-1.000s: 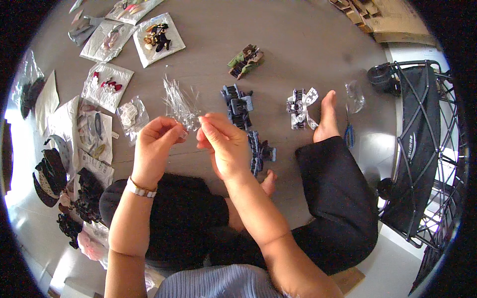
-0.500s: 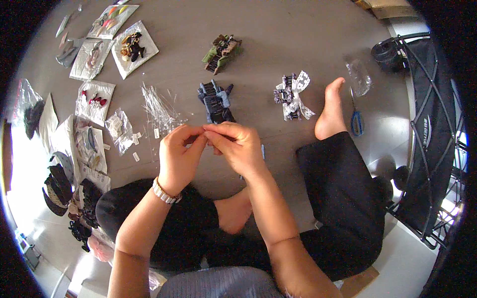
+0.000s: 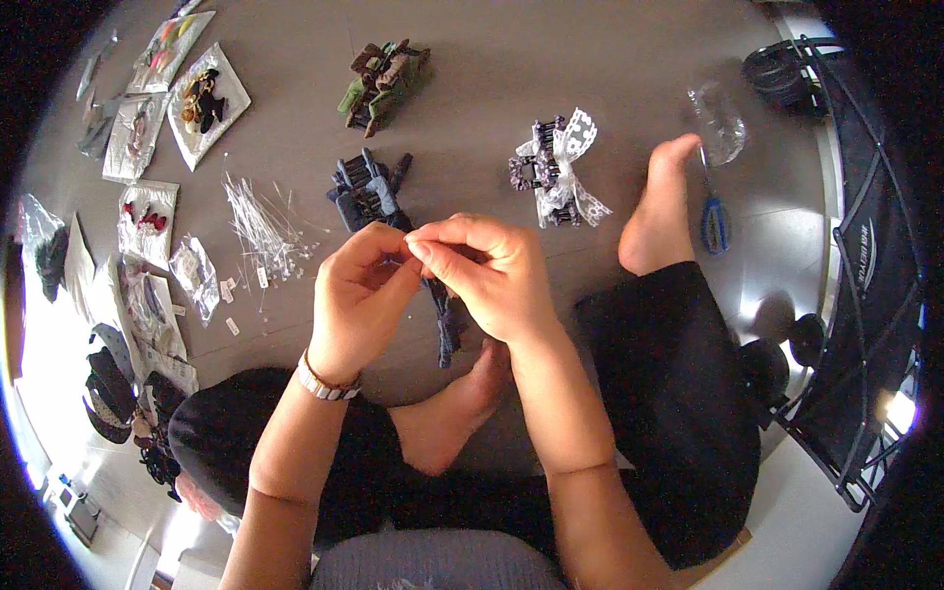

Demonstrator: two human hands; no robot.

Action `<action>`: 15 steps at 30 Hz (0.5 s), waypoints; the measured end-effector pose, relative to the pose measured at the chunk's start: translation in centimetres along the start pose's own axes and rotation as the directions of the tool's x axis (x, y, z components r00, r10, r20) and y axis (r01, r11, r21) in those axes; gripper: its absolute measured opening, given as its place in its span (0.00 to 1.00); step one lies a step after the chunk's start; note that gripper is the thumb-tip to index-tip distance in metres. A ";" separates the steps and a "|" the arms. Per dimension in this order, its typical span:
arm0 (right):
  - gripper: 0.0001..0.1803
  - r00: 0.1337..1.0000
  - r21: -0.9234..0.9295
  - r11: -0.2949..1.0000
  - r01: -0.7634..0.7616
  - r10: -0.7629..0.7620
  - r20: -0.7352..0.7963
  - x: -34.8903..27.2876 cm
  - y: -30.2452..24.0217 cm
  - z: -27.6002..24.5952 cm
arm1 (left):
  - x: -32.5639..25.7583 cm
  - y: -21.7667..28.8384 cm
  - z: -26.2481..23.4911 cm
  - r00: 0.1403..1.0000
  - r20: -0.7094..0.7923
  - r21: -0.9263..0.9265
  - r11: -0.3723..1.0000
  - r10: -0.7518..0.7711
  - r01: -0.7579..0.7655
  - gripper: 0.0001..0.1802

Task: The person sits on the floor and assembles hair accessories by attaching small clear plastic pieces to fabric bows and hair clips. They handle multiple bows and clips, picking up components and fastening them together by hand.

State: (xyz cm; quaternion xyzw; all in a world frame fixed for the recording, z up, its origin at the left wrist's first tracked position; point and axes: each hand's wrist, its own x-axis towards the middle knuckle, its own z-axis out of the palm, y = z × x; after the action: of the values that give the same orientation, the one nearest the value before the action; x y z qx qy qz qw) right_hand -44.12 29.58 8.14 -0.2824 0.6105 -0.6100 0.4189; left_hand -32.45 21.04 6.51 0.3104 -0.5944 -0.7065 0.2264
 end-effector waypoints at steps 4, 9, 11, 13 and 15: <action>0.09 0.998 -0.036 0.998 -0.056 0.056 -0.022 0.0 0.2 0.4 | 0.0 -0.7 -0.4 0.999 -0.052 -0.083 0.996 0.007 -0.011 0.04; 0.10 0.941 -0.069 0.943 -0.326 0.330 0.068 0.9 -0.2 -0.4 | 0.2 -1.9 -0.7 0.993 -0.113 -0.188 0.980 0.045 -0.065 0.04; 0.09 0.909 -0.113 0.914 -0.390 0.402 0.112 1.4 -0.2 -0.8 | 0.2 -2.1 -0.6 0.994 -0.113 -0.243 0.969 0.012 -0.039 0.04; 0.08 0.912 -0.231 0.907 -0.352 0.389 0.134 1.7 -0.1 -0.9 | 0.2 -2.0 -0.6 0.995 -0.097 -0.277 0.961 -0.030 0.002 0.04; 0.07 0.930 -0.313 0.902 -0.298 0.349 0.119 1.8 0.3 -0.9 | 0.2 -1.6 -0.5 0.993 -0.103 -0.167 0.985 -0.053 0.035 0.05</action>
State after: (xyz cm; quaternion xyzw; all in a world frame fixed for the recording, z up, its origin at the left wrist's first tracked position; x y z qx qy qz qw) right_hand -45.73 28.54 7.42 -0.2866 0.6929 -0.4091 0.5199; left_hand -32.14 20.84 4.85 0.3411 -0.5137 -0.7405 0.2672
